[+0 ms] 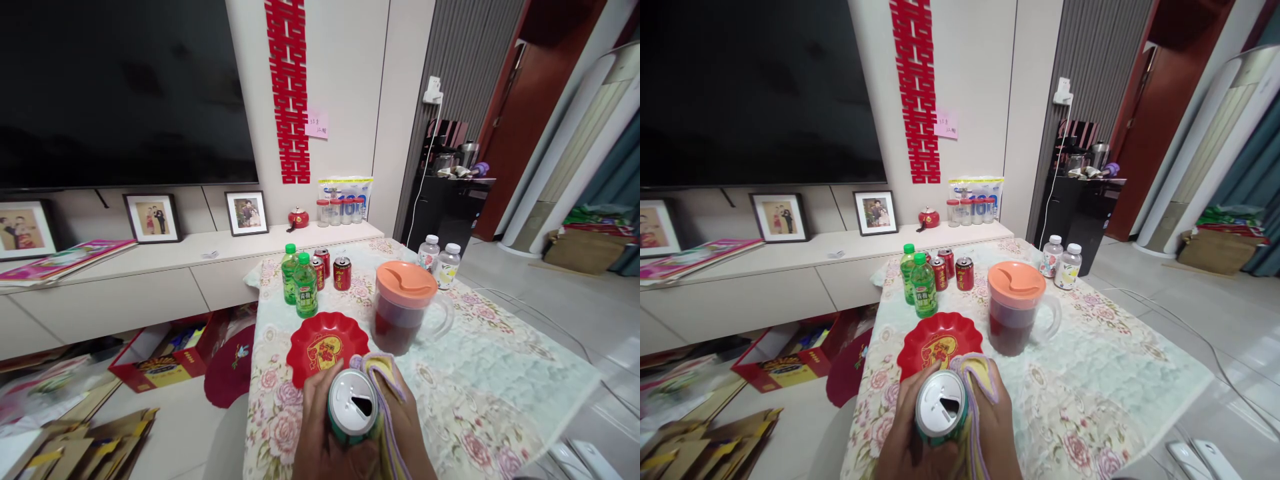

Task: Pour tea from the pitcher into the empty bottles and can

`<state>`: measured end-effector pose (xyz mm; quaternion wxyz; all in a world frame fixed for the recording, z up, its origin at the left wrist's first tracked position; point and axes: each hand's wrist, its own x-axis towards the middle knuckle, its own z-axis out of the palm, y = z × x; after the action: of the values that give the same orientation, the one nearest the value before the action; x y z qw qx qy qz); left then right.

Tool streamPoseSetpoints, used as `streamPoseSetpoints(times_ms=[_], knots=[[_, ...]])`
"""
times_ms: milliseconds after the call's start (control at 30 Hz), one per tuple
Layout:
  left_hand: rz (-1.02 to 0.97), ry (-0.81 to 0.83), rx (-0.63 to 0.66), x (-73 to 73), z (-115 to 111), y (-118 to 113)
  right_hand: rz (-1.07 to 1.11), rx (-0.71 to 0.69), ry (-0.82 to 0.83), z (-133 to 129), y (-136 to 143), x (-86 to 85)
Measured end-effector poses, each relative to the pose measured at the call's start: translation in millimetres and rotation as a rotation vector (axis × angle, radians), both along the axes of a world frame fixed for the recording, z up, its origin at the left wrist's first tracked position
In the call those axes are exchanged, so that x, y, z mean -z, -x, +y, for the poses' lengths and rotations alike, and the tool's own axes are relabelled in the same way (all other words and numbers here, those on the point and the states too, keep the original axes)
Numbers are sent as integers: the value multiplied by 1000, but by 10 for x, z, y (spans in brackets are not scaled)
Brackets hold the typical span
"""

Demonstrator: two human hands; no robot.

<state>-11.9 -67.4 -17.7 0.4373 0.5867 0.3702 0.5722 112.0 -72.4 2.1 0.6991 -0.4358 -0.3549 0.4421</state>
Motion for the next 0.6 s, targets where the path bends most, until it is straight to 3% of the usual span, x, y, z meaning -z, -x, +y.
streamPoseSetpoints(times_ms=[100,233,300,367,533,600], knots=[[-77,112,40,-62,-26,-27,-114,34,-41,-58,-72,39],[-207,285,105,-126,-26,12,-329,264,-213,-44,-178,229],[-264,344,150,-159,-27,34,-345,323,-265,-35,-210,233],[-276,361,206,-189,-32,53,-292,247,-214,-53,-220,136],[-267,347,350,-179,-4,107,23,-177,45,-105,-175,-180],[-201,272,384,-123,38,147,52,-199,56,-51,-163,-189]])
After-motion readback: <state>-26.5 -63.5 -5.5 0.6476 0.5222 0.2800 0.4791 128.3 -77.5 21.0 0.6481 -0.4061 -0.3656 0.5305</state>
